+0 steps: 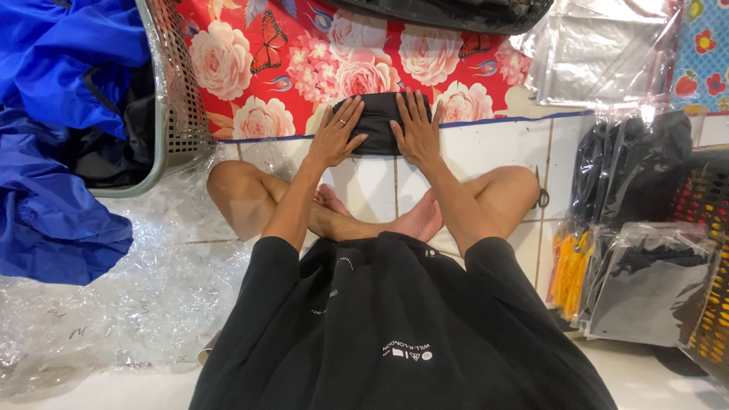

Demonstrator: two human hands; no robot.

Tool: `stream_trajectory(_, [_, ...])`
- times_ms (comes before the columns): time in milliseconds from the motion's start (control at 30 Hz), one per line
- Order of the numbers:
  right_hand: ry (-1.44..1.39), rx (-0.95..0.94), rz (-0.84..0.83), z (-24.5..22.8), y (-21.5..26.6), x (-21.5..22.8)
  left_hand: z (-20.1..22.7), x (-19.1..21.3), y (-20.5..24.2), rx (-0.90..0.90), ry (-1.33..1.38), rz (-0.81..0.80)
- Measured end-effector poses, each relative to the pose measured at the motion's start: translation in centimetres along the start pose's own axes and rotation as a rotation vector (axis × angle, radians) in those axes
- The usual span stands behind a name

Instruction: The person folds a black elasticized fabric cover and then places it into a clear plastic bag.

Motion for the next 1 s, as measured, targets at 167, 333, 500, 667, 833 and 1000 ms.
stream_trajectory(167, [-0.017,-0.051,-0.018,0.0,-0.1,-0.1,-0.8,-0.6,0.0,-0.004,0.053,-0.024])
stream_trajectory(333, [-0.026,-0.091,-0.012,0.2,-0.2,0.4,-0.7,-0.5,-0.3,0.077,0.108,-0.115])
stream_trajectory(500, [-0.046,-0.110,-0.051,-0.1,-0.6,0.4,-1.0,-0.5,-0.5,0.127,0.115,-0.155])
stream_trajectory(667, [-0.033,-0.118,-0.072,-0.2,-0.6,0.5,-1.1,-0.6,-0.8,0.119,0.172,-0.173])
stream_trajectory(833, [-0.036,-0.121,-0.088,-0.1,-0.4,0.6,-2.5,-0.3,-1.1,0.169,0.269,-0.134])
stream_trajectory(1000, [-0.022,-0.108,-0.115,0.6,-0.2,-0.5,-4.4,-2.4,-3.4,0.178,0.193,-0.045])
Point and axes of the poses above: each hand's wrist, its own y-axis away from the middle knuckle, its own x-axis out of the back of the hand, z = x × y, the point moved 7 cm from there along -y, towards the middle knuckle, and after that the axes turned 2 degrees about -y, right-handed, at the moved point
